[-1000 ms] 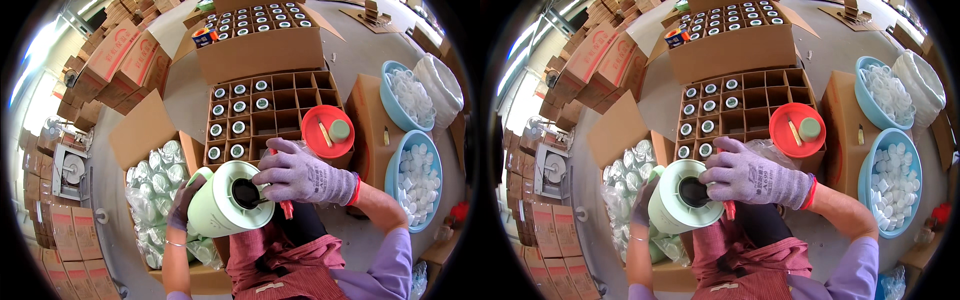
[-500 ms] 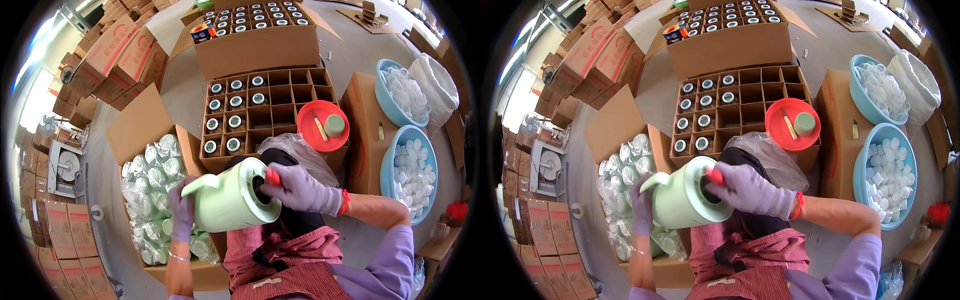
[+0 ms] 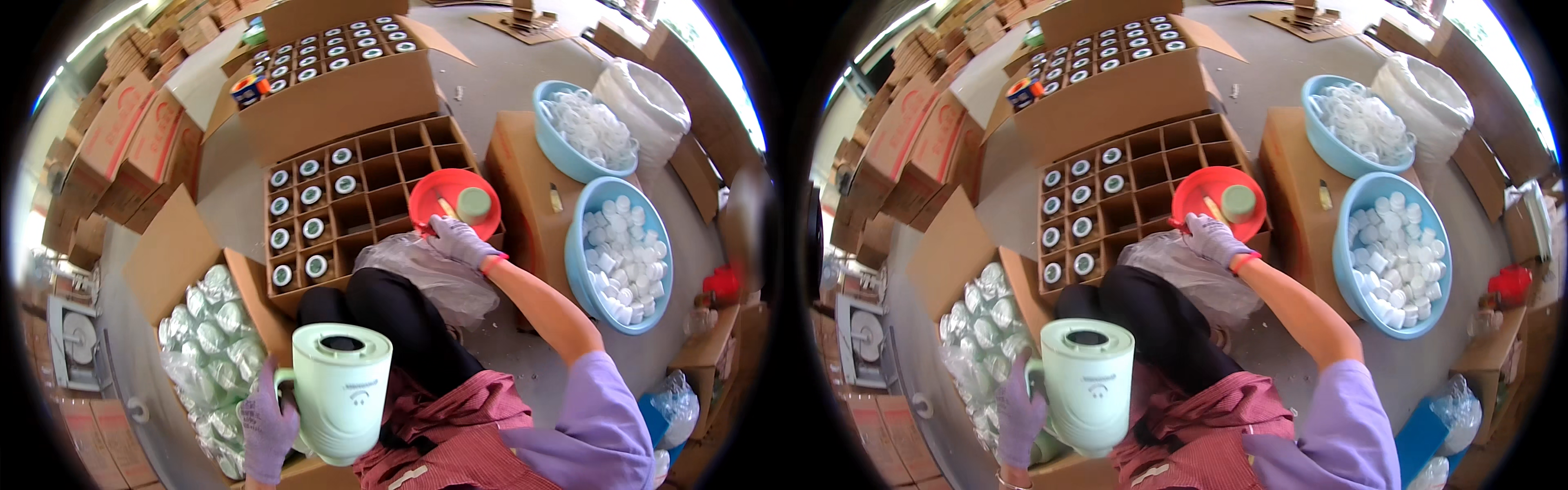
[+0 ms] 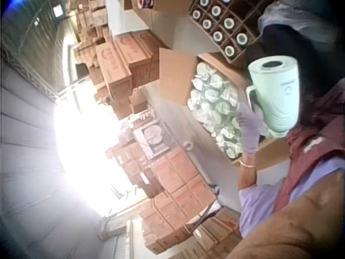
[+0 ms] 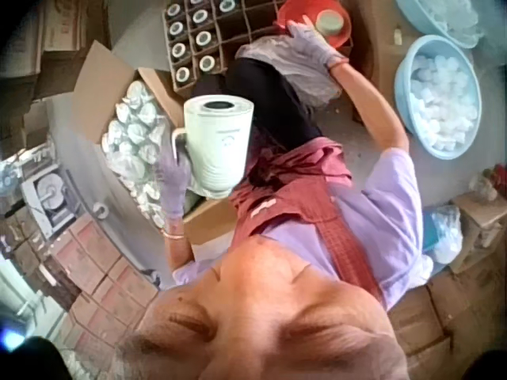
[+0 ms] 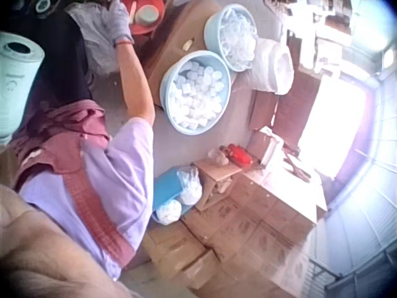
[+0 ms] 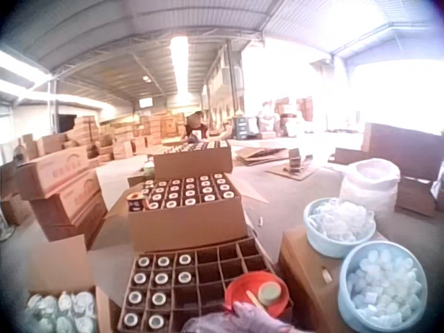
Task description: The person assembles light green thermos flasks by inserting inner components and sealing them with caps. They then wrap each flask in plastic, place them into a cardboard box, and seal the box with tape.
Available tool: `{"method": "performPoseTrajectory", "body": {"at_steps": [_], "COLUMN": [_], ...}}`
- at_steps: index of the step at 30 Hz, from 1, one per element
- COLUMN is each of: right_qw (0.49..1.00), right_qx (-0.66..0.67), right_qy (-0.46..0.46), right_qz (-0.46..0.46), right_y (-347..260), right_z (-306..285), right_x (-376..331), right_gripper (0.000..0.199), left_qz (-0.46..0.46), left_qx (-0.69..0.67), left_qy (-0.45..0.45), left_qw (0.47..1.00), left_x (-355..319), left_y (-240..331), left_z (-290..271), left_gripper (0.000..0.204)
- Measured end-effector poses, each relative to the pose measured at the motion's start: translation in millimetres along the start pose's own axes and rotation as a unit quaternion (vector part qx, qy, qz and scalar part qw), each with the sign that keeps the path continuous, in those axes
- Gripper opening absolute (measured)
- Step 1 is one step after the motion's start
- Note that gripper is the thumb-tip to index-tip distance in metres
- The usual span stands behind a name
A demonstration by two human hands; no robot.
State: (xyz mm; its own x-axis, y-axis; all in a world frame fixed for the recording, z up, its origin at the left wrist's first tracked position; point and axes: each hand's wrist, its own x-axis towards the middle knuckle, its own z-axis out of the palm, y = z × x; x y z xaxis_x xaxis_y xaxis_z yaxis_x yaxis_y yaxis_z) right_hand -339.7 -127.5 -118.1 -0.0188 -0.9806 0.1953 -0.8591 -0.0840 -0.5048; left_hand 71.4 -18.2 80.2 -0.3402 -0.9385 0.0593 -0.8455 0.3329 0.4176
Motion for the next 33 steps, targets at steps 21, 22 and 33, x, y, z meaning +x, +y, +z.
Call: {"method": "performPoseTrajectory", "body": {"at_steps": [21, 22, 33], "right_qw": [0.857, 0.862, 0.953], "right_qx": [-0.318, -0.322, 0.166], "right_qy": [-0.055, -0.045, 0.146], "right_qz": [0.402, 0.389, -0.206], "right_y": [160, 154, -205], "right_z": [-192, -195, -122], "right_x": [-228, -226, -96], "right_gripper": [0.034, 0.035, 0.053], "left_qz": [-0.220, -0.207, -0.188], "left_qx": [-0.718, -0.756, -0.881], "left_qy": [0.090, 0.100, 0.109], "left_qw": [0.654, 0.613, 0.420], "left_x": [-43, -43, -36], "left_y": [-65, -66, 6], "left_z": [106, 110, 109], "left_gripper": [0.039, 0.037, 0.030]}}
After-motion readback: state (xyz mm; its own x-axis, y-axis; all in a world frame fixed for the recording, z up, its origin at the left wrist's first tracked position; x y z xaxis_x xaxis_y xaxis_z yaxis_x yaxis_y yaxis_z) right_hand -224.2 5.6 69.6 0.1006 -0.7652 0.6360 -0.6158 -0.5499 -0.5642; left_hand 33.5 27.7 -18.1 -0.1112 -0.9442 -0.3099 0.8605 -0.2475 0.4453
